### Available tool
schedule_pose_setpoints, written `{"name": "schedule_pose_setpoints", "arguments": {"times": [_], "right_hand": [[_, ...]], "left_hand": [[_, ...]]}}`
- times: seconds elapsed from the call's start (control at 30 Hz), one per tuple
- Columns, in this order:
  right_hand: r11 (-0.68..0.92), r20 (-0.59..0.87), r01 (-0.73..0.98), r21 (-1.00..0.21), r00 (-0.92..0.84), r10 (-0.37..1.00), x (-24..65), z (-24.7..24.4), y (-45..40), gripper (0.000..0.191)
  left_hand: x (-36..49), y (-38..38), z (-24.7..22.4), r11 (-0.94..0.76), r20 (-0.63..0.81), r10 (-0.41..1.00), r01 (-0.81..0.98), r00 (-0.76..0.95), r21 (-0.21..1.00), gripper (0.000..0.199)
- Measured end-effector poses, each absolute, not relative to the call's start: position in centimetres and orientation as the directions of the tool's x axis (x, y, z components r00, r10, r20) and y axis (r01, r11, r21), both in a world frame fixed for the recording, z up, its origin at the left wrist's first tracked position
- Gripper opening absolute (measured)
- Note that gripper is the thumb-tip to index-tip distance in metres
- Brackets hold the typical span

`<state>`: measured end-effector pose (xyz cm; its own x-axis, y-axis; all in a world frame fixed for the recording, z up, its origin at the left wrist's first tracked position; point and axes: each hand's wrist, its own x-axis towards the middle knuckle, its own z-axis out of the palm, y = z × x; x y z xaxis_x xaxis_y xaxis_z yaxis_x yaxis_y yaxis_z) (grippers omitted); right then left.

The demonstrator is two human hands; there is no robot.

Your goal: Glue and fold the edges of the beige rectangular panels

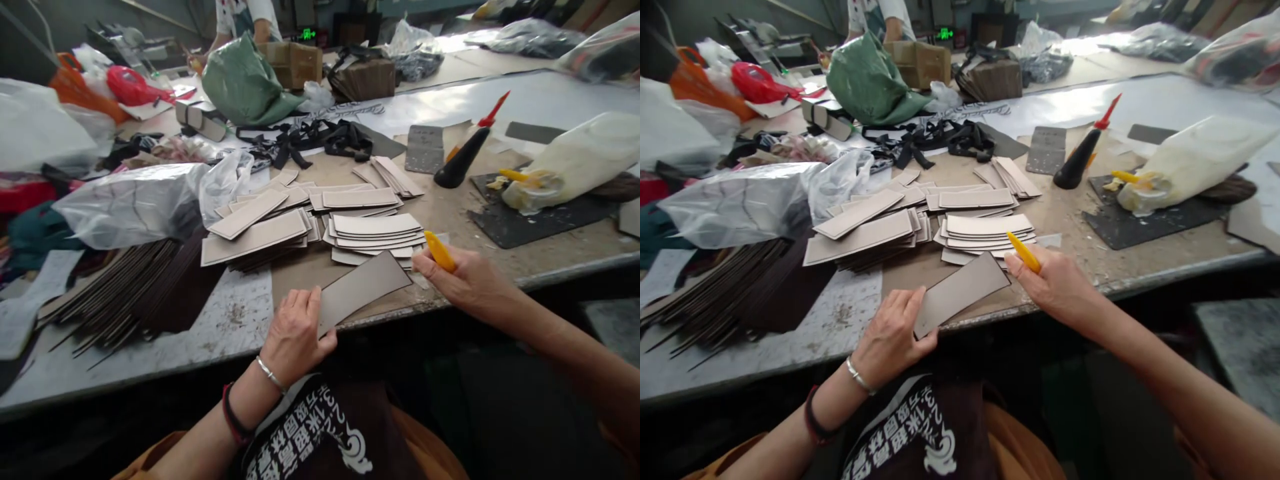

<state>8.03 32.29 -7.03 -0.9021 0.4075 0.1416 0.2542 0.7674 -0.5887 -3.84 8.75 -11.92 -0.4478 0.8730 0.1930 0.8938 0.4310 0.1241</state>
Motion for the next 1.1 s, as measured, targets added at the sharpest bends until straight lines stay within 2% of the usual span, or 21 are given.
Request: {"name": "schedule_pose_setpoints", "arguments": {"times": [0.07,0.13,0.27,0.33,0.43,0.5,0.7,0.87,0.97,1.1], "right_hand": [[0.83,0.202,0.23,-0.508,-0.905,0.374,8.0,-7.2,31.5,0.037],[0.855,0.264,0.198,-0.479,-0.896,0.356,8.0,-6.5,31.0,0.033],[0.847,0.371,0.089,-0.525,-0.871,0.322,8.1,-4.7,29.8,0.036],[0.831,0.384,0.068,-0.552,-0.864,0.325,8.0,-4.5,28.9,0.039],[0.726,0.278,0.155,-0.669,-0.854,0.439,7.5,-5.3,27.2,0.041],[0.626,0.167,0.2,-0.754,-0.863,0.477,7.0,-6.1,26.1,0.041],[0.408,0.032,0.154,-0.9,-0.91,0.413,5.0,-8.5,22.6,0.031],[0.211,-0.085,0.173,-0.962,-0.925,0.37,3.8,-10.5,19.3,0.029],[0.209,-0.102,0.197,-0.958,-0.913,0.395,3.5,-11.8,18.9,0.029],[0.377,0.006,0.225,-0.898,-0.852,0.523,3.9,-12.4,20.9,0.028]], "left_hand": [[-3.8,7.8,-13.0,0.476,0.147,0.858,0.869,-0.492,0.133,0.051],[-4.0,7.2,-13.7,0.495,0.154,0.84,0.85,-0.521,0.181,0.049],[-4.2,5.8,-14.3,0.47,0.219,0.799,0.809,-0.56,0.354,0.059],[-4.1,5.1,-14.6,0.44,0.245,0.781,0.784,-0.575,0.438,0.058],[-4.0,4.0,-15.1,0.409,0.275,0.749,0.747,-0.603,0.525,0.054],[-4.1,3.5,-15.5,0.407,0.292,0.725,0.731,-0.624,0.548,0.059],[-4.7,2.7,-16.1,0.42,0.301,0.664,0.674,-0.685,0.608,0.083],[-4.9,2.5,-16.6,0.42,0.305,0.657,0.671,-0.689,0.611,0.092],[-4.9,2.5,-16.8,0.42,0.296,0.661,0.667,-0.689,0.616,0.091],[-5.0,2.3,-16.9,0.407,0.295,0.665,0.664,-0.687,0.627,0.088]]}}
